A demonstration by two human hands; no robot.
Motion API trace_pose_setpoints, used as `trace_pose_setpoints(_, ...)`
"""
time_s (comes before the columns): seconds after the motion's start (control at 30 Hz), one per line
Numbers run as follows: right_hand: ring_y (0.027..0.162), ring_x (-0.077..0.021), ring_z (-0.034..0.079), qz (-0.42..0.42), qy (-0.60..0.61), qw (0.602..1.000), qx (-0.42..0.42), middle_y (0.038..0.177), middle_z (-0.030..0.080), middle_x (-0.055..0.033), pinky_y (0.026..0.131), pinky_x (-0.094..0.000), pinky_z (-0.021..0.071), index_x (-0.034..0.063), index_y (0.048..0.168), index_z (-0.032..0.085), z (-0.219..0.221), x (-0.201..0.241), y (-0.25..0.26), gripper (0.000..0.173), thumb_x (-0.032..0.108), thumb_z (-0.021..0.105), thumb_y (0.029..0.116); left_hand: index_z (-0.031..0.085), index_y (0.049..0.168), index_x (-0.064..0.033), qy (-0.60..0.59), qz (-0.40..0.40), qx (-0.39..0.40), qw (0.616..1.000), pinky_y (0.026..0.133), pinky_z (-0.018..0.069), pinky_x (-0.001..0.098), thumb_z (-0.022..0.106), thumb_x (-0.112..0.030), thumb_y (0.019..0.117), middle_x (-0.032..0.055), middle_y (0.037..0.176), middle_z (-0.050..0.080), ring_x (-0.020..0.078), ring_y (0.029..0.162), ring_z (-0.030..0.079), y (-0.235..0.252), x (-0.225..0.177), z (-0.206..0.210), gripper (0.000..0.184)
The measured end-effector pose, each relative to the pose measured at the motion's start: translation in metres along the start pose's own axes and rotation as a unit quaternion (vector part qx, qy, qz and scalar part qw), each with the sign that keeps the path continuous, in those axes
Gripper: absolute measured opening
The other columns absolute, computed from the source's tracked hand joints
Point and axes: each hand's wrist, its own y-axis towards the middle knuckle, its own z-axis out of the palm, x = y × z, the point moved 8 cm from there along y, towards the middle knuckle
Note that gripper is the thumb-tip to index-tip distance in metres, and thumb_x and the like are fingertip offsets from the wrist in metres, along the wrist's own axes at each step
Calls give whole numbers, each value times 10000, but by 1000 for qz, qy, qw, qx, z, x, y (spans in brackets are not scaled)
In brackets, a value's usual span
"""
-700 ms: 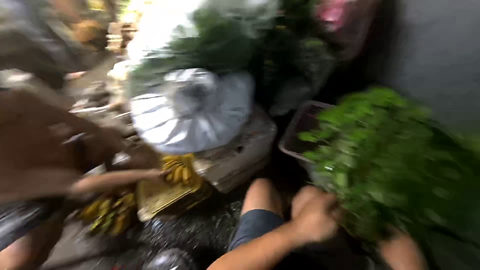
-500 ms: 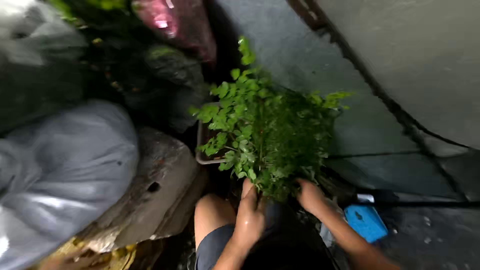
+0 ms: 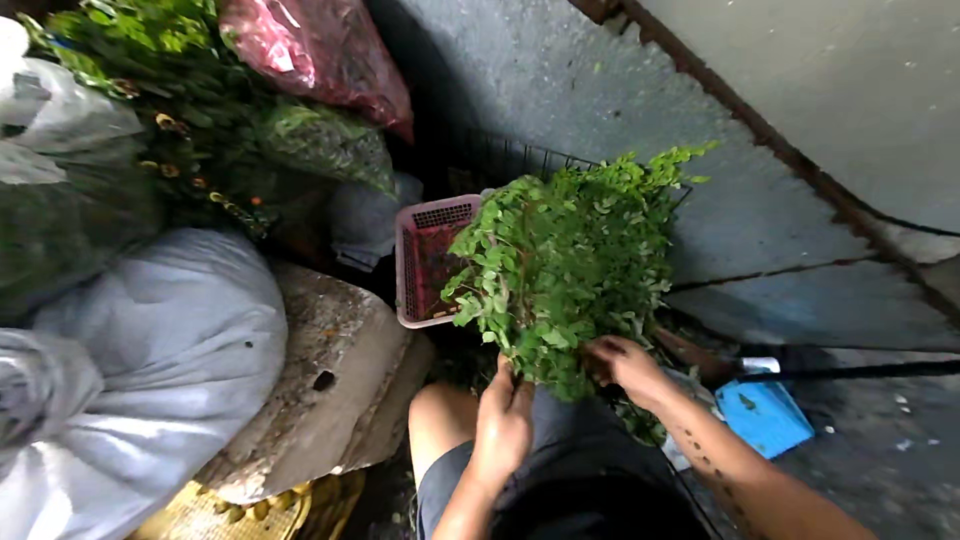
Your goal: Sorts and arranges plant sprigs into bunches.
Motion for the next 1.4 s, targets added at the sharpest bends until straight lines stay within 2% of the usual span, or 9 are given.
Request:
trace_pose_setpoints(0.1,585,-96,598,-44,58,997,10,852,670,-37,544,-246,535,19,1159,607,-8,31,-27,224,215,553,1066,621,1129,-28,-45,-45,-49,997,513,467,252,469,-99,1021,-36,703,557,61,549,508,3,-7,-19,199)
trace_pose_setpoints(0.37,542,-82,625,-173,-18,984,25,798,713,-32,468,-217,535,-1,1071,667,-39,90,-86,136,109,628,1003,589,1051,-110,-90,-142,-91,982,436,371,240,466,-165,1064,-42,613,437,69,467,400,21,24,-23,135)
trace_pose_setpoints(0.7,647,-126,644,41,-168,980,104,932,679,-64,566,-268,554,49,1296,583,-9,-11,-30,315,245,598,1051,565,1035,-92,-122,-136,-93,979,415,386,239,468,-135,1064,-24,604,421,83,442,389,23,21,-32,110)
trace_pose_setpoints(0.8,1077,-214,681,11,-359,931,71,1296,646,-114,931,-419,573,116,1425,549,-16,0,-29,476,362,627,1024,570,1044,-90,-145,-135,-93,976,402,382,228,461,-140,1080,-25,608,407,78,437,376,22,16,-36,125)
trace_pose_setpoints(0.87,1220,-247,628,-43,-420,906,26,1333,641,-112,1064,-480,495,132,1402,582,-11,17,-31,453,381,608,1024,564,1024,-94,-165,-123,-99,974,395,373,219,456,-137,1086,-28,592,398,71,428,371,22,8,-40,132)
trace_pose_setpoints(0.97,1125,-220,675,-84,-418,904,13,1181,718,-75,1016,-468,519,141,1247,699,14,35,-31,338,373,556,1046,543,1001,-105,-167,-107,-104,974,390,366,219,446,-134,1090,-30,581,390,71,423,366,20,0,-43,135)
trace_pose_setpoints(1.1,1081,-353,673,-14,-491,870,49,1093,711,-169,926,-604,516,72,1098,724,57,36,-16,531,552,510,1020,558,1003,-100,-128,-69,-104,984,414,379,235,453,-129,1070,-28,606,422,80,442,386,15,-12,-48,128)
trace_pose_setpoints(1.17,1134,-397,653,37,-531,844,62,1156,690,-211,928,-639,507,44,1101,712,67,31,-12,581,583,516,1007,543,977,-109,-125,-60,-99,985,410,367,233,448,-122,1067,-33,605,412,79,445,377,10,-16,-50,132)
trace_pose_setpoints(1.4,1121,-382,669,-19,-565,825,-13,1122,713,-188,918,-613,515,74,1131,710,39,52,-23,524,535,479,1040,530,953,-114,-134,-79,-91,984,379,334,226,445,-134,1060,-38,592,396,77,422,345,-4,-18,-67,137)
